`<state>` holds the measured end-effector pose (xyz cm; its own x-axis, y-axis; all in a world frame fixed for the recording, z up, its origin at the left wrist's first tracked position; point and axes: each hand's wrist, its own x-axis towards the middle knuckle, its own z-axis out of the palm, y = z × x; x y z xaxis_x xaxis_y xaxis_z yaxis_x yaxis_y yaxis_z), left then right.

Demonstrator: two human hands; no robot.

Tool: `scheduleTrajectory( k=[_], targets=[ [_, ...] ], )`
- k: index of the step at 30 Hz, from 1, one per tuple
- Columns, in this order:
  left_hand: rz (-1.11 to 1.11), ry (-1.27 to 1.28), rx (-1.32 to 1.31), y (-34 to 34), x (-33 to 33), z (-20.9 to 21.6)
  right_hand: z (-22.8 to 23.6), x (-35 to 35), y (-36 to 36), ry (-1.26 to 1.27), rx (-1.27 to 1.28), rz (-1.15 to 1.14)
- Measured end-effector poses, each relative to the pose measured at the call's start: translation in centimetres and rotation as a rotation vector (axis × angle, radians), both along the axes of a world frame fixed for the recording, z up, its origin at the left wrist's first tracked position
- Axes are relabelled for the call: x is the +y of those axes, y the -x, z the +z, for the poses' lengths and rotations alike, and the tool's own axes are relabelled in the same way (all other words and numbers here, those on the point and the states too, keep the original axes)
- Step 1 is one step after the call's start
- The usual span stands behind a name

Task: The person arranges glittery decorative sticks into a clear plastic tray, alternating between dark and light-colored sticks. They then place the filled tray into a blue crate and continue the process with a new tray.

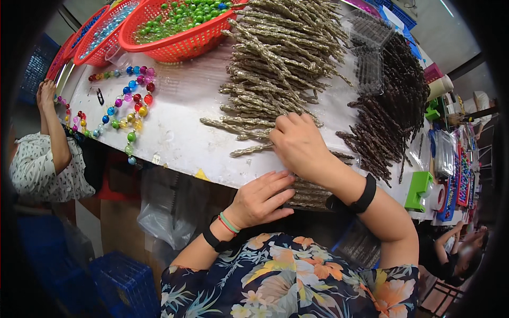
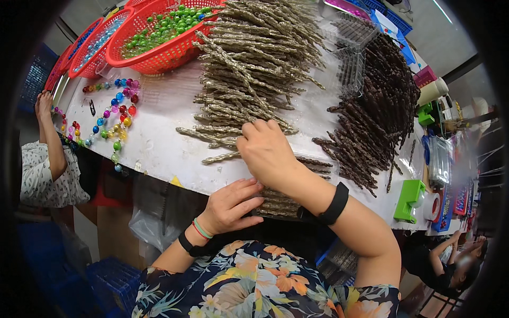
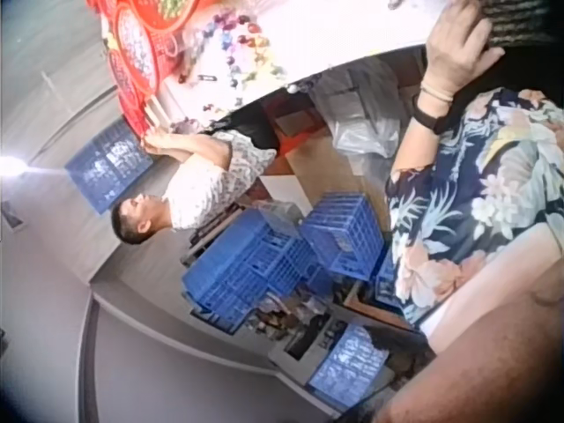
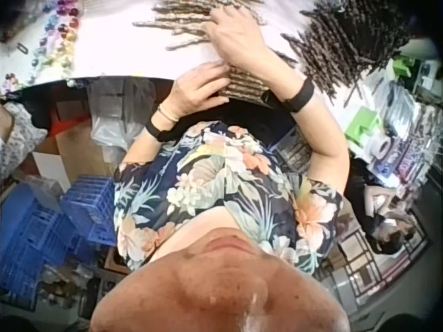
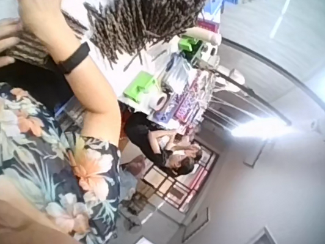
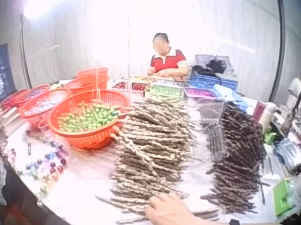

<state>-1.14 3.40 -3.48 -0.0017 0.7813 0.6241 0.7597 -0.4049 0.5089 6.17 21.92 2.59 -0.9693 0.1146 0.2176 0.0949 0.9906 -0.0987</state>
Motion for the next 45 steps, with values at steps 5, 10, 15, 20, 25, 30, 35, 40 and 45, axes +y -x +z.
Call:
scheduleTrajectory(
  k=[5, 10, 15, 20, 25, 30, 35, 40, 45],
  targets=[
    [-0.017, 0.025, 0.002, 0.1, 0.1, 0.0, 3.7, -0.1, -1.5, 0.281, 0.265, 0.054],
    [-0.007, 0.037, -0.031, 0.1, -0.1, -0.2, 6.6, 0.8, -9.4, 0.605, 0.011, -0.147],
    [-0.008, 0.039, -0.067, -0.2, -0.1, -0.4, 5.6, -0.8, -16.4, 0.637, -0.165, -0.241],
    [-0.014, 0.033, -0.051, -0.2, 0.0, -0.3, 4.7, -2.4, -18.0, 0.520, -0.147, -0.240],
    [-0.024, 0.056, -0.015, -0.3, 0.0, -0.3, 3.3, -3.3, -17.5, 0.518, -0.083, -0.242],
    [-0.009, 0.076, 0.027, -0.3, -0.1, -0.1, 1.9, -3.5, -17.8, 0.461, 0.046, -0.233],
    [-0.009, 0.092, 0.041, -0.4, 0.0, -0.1, 1.0, -3.9, -18.1, 0.463, 0.112, -0.249],
    [-0.015, 0.111, 0.048, -0.3, -0.1, -0.2, 0.2, -4.3, -18.2, 0.470, 0.165, -0.248],
    [-0.017, 0.129, 0.061, -0.3, -0.4, -0.4, 0.2, -4.0, -19.4, 0.444, 0.246, -0.285]
  ],
)
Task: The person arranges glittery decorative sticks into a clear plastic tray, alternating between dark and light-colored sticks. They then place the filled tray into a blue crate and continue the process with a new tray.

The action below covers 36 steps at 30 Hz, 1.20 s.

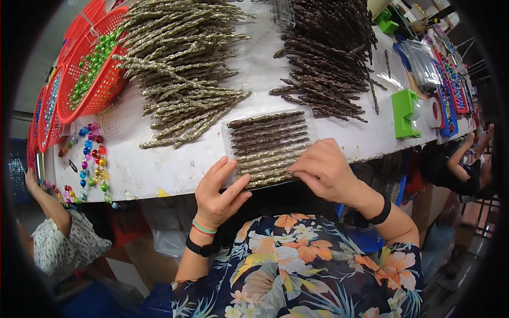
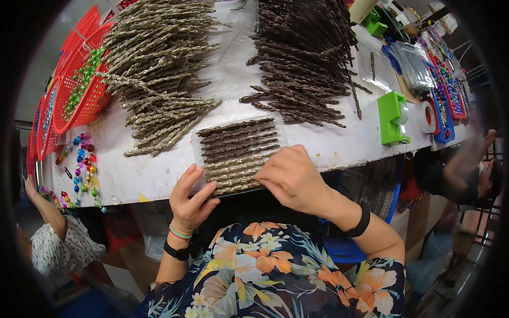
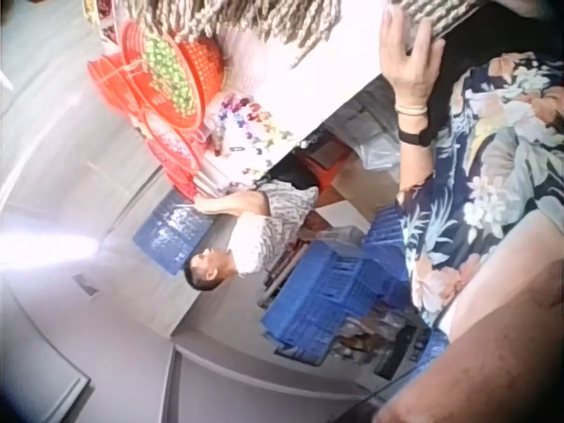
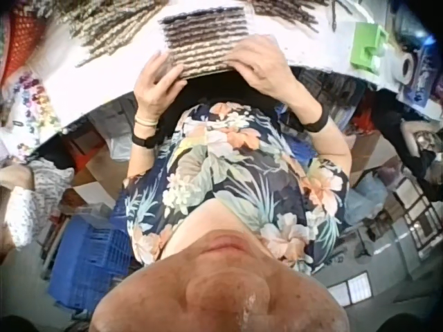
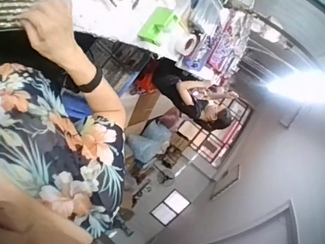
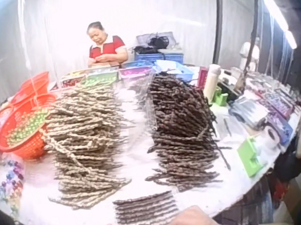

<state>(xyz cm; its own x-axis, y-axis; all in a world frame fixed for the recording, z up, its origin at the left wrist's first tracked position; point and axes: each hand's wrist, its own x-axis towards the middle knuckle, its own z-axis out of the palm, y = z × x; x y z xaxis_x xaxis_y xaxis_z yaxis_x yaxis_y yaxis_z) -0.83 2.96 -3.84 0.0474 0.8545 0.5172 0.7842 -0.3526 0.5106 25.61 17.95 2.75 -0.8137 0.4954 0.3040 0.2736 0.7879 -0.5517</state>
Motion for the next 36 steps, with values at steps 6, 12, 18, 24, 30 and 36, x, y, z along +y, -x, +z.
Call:
scheduleTrajectory(
  k=[6, 12, 18, 24, 30, 36],
  targets=[
    [-0.015, -0.019, 0.121, 0.0, -0.2, 0.1, -1.2, -0.7, -2.6, -0.284, 0.011, 0.005],
    [-0.020, 0.002, 0.152, 0.1, 0.0, 0.5, -3.2, -0.7, -3.2, -0.273, 0.105, 0.004],
    [0.008, 0.042, 0.129, -0.5, -0.3, 0.8, -1.9, 1.7, -5.4, -0.193, 0.241, -0.339],
    [0.045, 0.044, 0.169, -0.6, 0.0, 0.4, 1.0, 6.7, -10.5, -0.307, 0.256, -0.712],
    [0.078, 0.081, 0.198, -1.1, 0.3, 0.5, 4.3, 10.2, -16.5, -0.435, 0.202, -0.958],
    [0.091, 0.105, 0.166, -1.2, 0.7, 0.3, 5.6, 17.6, -21.4, -0.180, 0.101, -0.915]
  ],
)
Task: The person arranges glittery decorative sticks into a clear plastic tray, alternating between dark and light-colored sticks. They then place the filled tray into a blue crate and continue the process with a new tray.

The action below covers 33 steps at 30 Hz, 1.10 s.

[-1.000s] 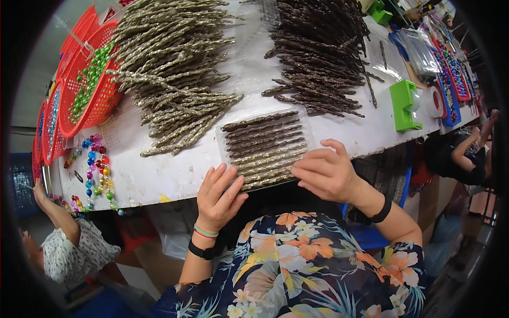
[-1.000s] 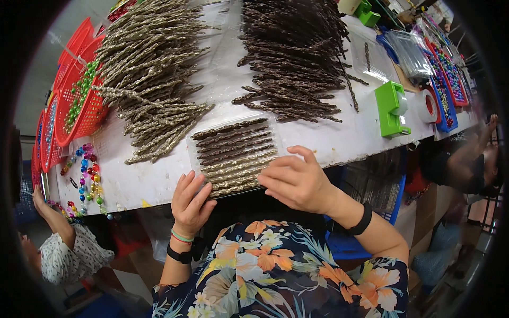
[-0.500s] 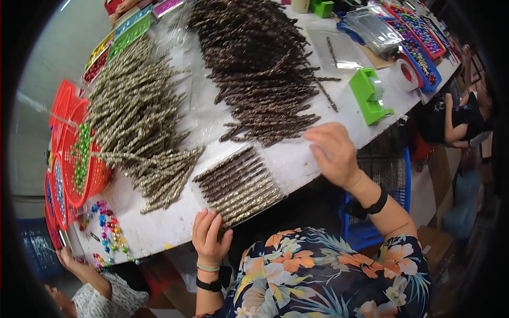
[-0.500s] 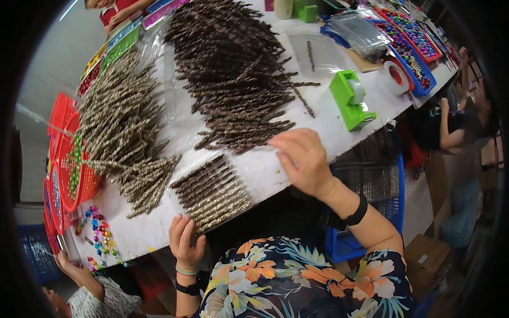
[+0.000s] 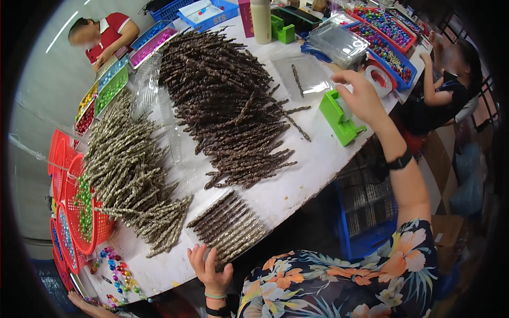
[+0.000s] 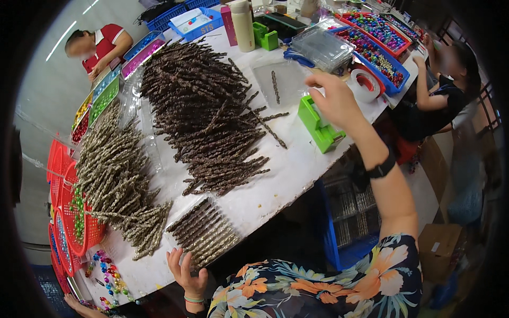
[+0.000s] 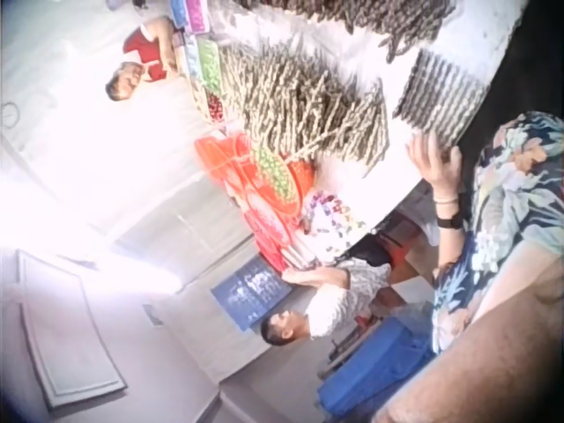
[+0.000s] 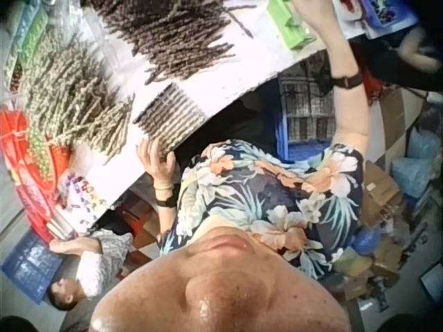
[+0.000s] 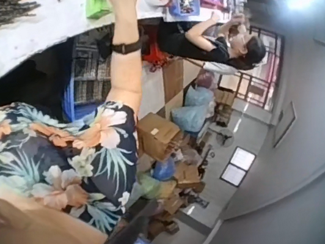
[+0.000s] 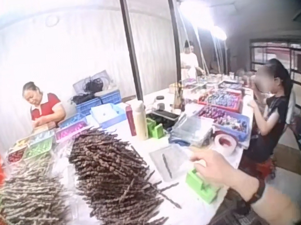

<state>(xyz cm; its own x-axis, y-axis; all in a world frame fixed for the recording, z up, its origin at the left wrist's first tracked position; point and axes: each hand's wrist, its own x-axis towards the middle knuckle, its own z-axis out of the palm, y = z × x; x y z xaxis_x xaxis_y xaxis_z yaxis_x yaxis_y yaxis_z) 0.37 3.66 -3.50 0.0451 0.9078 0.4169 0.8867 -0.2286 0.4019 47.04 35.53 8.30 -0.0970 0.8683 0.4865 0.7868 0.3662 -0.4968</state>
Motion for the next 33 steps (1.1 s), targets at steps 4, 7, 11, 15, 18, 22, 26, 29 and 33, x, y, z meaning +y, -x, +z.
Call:
scheduleTrajectory(
  k=[4, 7, 11, 15, 18, 22, 26, 29, 33],
  targets=[
    [0.019, 0.004, -0.017, -0.1, -0.1, 0.0, 0.4, 6.3, -2.8, 0.324, -0.210, -0.045],
    [0.027, 0.013, -0.026, -0.1, 0.1, -0.3, -1.6, 9.6, -4.6, 0.405, -0.403, -0.154],
    [0.069, -0.008, -0.026, -0.1, -0.1, -0.7, -2.1, 11.5, -4.1, 0.541, -0.451, -0.104],
    [-0.035, -0.076, -0.077, -0.3, 0.4, -0.5, -4.6, 13.3, -5.2, 0.519, -0.641, -0.142],
    [-0.032, -0.095, -0.106, -0.6, 0.7, 0.5, -4.0, 12.9, -4.2, 0.438, -0.640, -0.189],
    [-0.029, -0.069, -0.102, -0.7, 0.5, 0.7, 1.5, 11.4, -1.1, 0.483, -0.299, -0.234],
    [-0.013, -0.078, -0.105, -0.9, 0.4, 0.5, 2.8, 12.3, -2.0, 0.101, -0.208, -0.283],
    [-0.021, -0.070, -0.103, -1.1, 1.1, 0.7, 4.6, 11.5, -3.3, -0.158, -0.092, -0.319],
    [-0.031, -0.094, -0.102, -1.0, 0.9, 0.8, 7.7, 8.9, -3.2, -0.520, 0.000, -0.308]
  ],
)
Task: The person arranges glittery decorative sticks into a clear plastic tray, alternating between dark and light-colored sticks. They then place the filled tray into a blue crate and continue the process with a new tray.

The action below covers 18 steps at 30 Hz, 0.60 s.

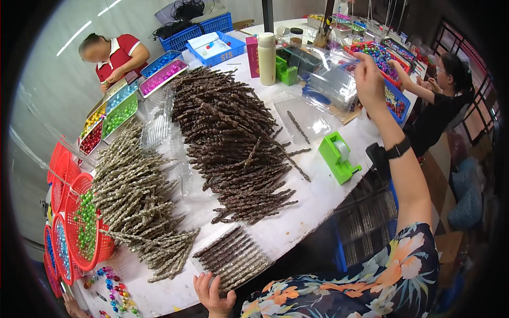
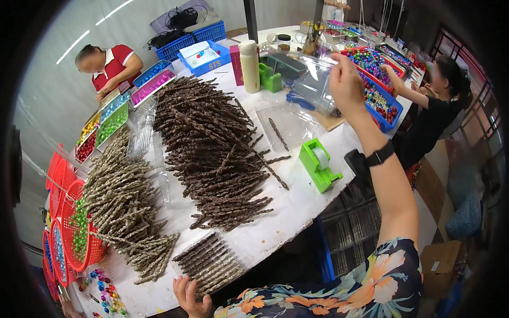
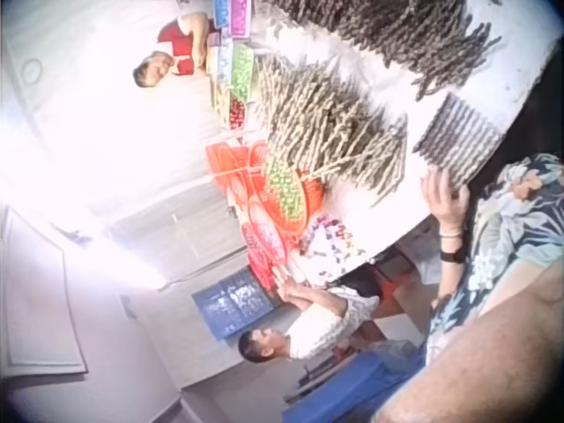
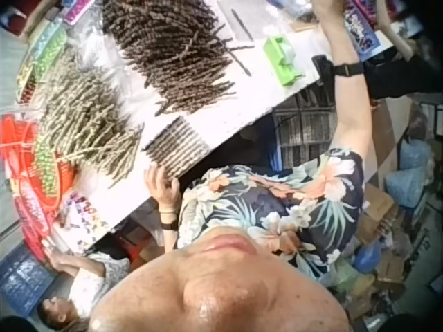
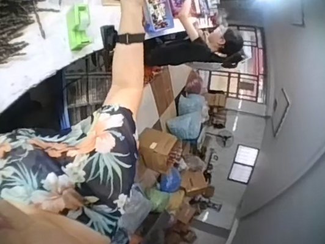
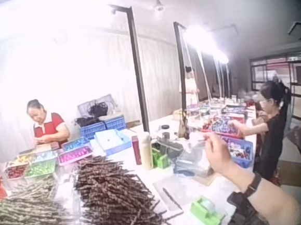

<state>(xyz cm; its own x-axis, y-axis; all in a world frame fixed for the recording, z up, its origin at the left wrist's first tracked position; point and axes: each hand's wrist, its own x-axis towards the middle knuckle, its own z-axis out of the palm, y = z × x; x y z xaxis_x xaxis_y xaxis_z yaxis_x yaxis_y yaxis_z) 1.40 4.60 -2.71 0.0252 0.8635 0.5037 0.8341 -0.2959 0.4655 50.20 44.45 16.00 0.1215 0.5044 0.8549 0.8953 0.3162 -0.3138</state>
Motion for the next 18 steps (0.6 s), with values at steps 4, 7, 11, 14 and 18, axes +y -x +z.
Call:
scheduleTrajectory(
  k=[4, 7, 11, 14, 18],
  targets=[
    [0.015, -0.011, -0.011, 0.2, -0.9, -0.1, 1.7, -4.4, 2.0, 0.022, 0.211, 0.223],
    [0.023, 0.056, -0.032, 0.9, -0.6, -0.9, 2.5, -10.2, 3.9, 0.167, 0.465, 0.440],
    [0.089, -0.035, -0.030, 0.4, -0.6, 2.0, 1.6, -15.0, 8.5, 0.272, 0.565, 0.641],
    [-0.024, -0.182, 0.100, -1.1, 0.0, 5.6, 0.4, -18.3, 14.4, 0.110, 0.514, 0.737],
    [-0.474, -0.059, -0.313, -5.0, 4.4, 11.3, -1.2, -23.6, 20.4, -0.114, -0.118, 0.922]
  ],
)
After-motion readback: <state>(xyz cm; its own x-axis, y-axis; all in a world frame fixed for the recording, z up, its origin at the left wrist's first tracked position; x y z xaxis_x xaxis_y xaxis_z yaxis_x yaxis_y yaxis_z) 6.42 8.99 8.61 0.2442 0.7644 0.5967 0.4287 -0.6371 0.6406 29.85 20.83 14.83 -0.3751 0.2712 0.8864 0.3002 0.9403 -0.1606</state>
